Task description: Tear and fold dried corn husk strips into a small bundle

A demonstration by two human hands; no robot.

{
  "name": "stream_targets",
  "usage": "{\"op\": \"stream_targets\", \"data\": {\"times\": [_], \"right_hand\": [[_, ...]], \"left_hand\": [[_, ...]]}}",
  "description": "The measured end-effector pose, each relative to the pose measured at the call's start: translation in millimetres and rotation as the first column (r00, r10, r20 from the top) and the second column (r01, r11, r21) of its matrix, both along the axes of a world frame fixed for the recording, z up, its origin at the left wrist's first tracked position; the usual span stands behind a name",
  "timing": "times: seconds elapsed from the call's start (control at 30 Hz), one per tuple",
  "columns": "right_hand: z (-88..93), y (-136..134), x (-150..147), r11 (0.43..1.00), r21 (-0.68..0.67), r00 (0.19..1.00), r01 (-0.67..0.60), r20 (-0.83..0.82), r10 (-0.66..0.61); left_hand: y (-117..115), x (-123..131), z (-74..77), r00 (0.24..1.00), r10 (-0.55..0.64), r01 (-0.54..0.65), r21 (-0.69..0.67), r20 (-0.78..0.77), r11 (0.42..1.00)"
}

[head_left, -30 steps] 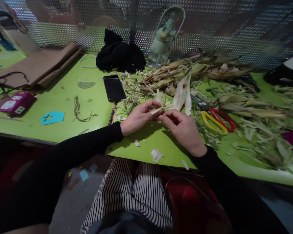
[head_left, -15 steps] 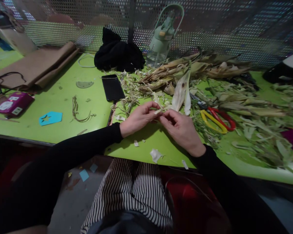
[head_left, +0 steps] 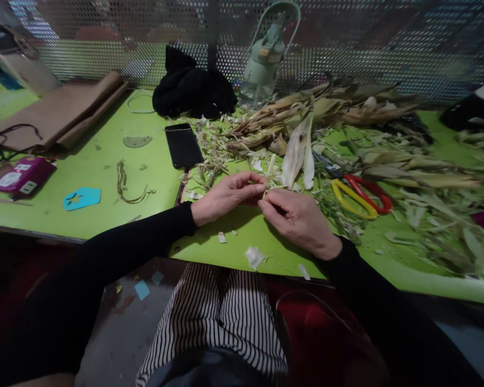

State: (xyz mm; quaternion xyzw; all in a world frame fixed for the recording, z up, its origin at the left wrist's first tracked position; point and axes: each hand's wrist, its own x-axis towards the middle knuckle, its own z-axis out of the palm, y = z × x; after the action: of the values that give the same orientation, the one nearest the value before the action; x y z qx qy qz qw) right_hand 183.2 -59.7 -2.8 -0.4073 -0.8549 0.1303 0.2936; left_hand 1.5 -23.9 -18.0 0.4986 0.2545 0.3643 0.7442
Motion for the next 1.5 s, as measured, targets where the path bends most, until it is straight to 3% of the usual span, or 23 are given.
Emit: {"op": "stream_targets", "data": {"times": [0.1,0.23,0.3,0.4,0.5,0.83,0.97,1.13,1.23,1.37,1.5], "right_hand": [[-0.4,-0.1,1.7,1.0,0.005,0.997,0.023,-0.074,-0.023],[1.5,1.5,5.5,0.952,0.039,0.901,0.305,-0.336,-0.275],[2.2,3.1,6.0,0.937,-0.016,0.879,0.349,-0.342,-0.333],[1.7,5.1,4.6,0.959,-0.091,0.933,0.267,-0.223,-0.281],[0.6,5.6,3.1,0.972,-0.087,0.962,0.218,-0.151,-0.229],[6.4,-1.0,-0.1,0.992,-0.089,0.978,0.088,-0.179,-0.102],[2.4,0.4,1.1,0.986,-0.14,0.969,0.095,-0.214,-0.124],[-8.9,16.8,8.7,0.938,-0.296,0.877,0.182,-0.383,-0.291],[-12.4,25.6,10.3,0.94,-0.302,0.873,0.155,-0.404,-0.274],[-17.5,31.5,6.4,0.94,-0.328,0.883,0.09,-0.41,-0.228],[-21.6,37.6,2.7,0.931,-0.352,0.822,0.098,-0.499,-0.275]], "left_hand": [[4.1,-0.8,0.2,0.999,0.016,-0.017,-0.026,-0.045,1.0],[8.3,-2.6,2.7,0.999,-0.003,-0.001,-0.089,-0.042,0.996],[8.3,-3.3,4.9,0.999,-0.033,0.031,-0.098,-0.024,0.995],[8.0,-3.6,5.8,0.997,-0.067,0.065,-0.035,-0.044,0.997],[8.5,-2.9,2.8,0.995,-0.025,0.032,0.07,-0.092,0.997],[4.1,-3.9,10.0,0.99,0.038,-0.007,0.224,-0.133,0.975],[9.5,-6.9,10.1,0.988,0.019,0.013,0.203,-0.155,0.979],[16.1,-8.0,5.5,0.976,-0.117,0.138,0.108,-0.182,0.985],[17.9,-8.4,4.6,0.975,-0.135,0.157,0.115,-0.175,0.981],[20.9,-9.7,6.0,0.971,-0.062,0.112,0.212,-0.232,0.971],[23.8,-8.5,11.1,0.96,0.086,-0.025,0.226,-0.265,0.974]]}}
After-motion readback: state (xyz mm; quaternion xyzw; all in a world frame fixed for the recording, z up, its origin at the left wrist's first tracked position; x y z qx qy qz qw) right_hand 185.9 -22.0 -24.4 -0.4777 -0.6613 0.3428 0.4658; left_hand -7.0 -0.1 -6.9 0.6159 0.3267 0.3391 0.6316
